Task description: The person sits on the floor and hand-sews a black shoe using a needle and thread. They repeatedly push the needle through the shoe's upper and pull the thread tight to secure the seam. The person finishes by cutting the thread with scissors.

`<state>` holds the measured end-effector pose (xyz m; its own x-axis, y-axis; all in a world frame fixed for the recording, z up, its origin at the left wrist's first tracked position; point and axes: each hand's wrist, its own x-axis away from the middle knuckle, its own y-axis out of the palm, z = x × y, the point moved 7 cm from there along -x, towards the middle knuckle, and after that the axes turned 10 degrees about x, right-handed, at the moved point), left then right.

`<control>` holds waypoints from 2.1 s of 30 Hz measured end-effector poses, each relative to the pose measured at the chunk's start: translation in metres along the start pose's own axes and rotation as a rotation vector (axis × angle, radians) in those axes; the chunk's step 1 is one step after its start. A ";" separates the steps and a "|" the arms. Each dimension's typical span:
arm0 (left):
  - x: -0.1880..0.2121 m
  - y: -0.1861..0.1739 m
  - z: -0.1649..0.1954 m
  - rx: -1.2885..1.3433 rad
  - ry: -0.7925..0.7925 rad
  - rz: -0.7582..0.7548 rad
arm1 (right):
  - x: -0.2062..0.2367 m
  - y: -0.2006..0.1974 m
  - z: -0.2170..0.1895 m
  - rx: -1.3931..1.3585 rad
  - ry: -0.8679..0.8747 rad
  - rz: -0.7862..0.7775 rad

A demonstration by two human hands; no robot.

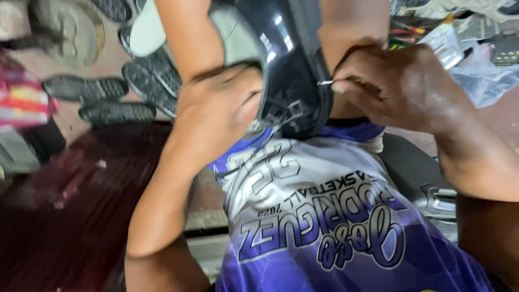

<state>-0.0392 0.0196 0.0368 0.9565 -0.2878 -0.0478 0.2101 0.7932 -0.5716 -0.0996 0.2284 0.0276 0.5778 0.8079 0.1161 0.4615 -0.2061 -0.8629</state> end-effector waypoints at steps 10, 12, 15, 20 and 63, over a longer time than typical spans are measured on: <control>0.018 0.023 -0.047 1.272 -0.555 0.312 | 0.014 -0.002 0.013 0.009 0.009 0.019; 0.015 0.031 -0.045 0.677 -0.727 0.113 | 0.013 -0.004 0.010 0.037 -0.026 0.024; -0.014 0.029 -0.018 0.246 -0.283 -0.029 | 0.013 -0.007 0.007 0.057 -0.078 0.042; -0.027 0.045 -0.015 0.338 -0.235 -0.192 | 0.014 -0.008 0.006 0.153 -0.112 0.071; 0.022 0.001 0.005 0.399 -0.386 0.451 | 0.052 0.000 0.075 0.494 0.268 -0.495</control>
<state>-0.0175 0.0163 0.0391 0.9555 0.2667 0.1263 -0.2357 0.9472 -0.2174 -0.1198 0.3123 -0.0037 0.5541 0.5667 0.6098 0.3909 0.4696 -0.7916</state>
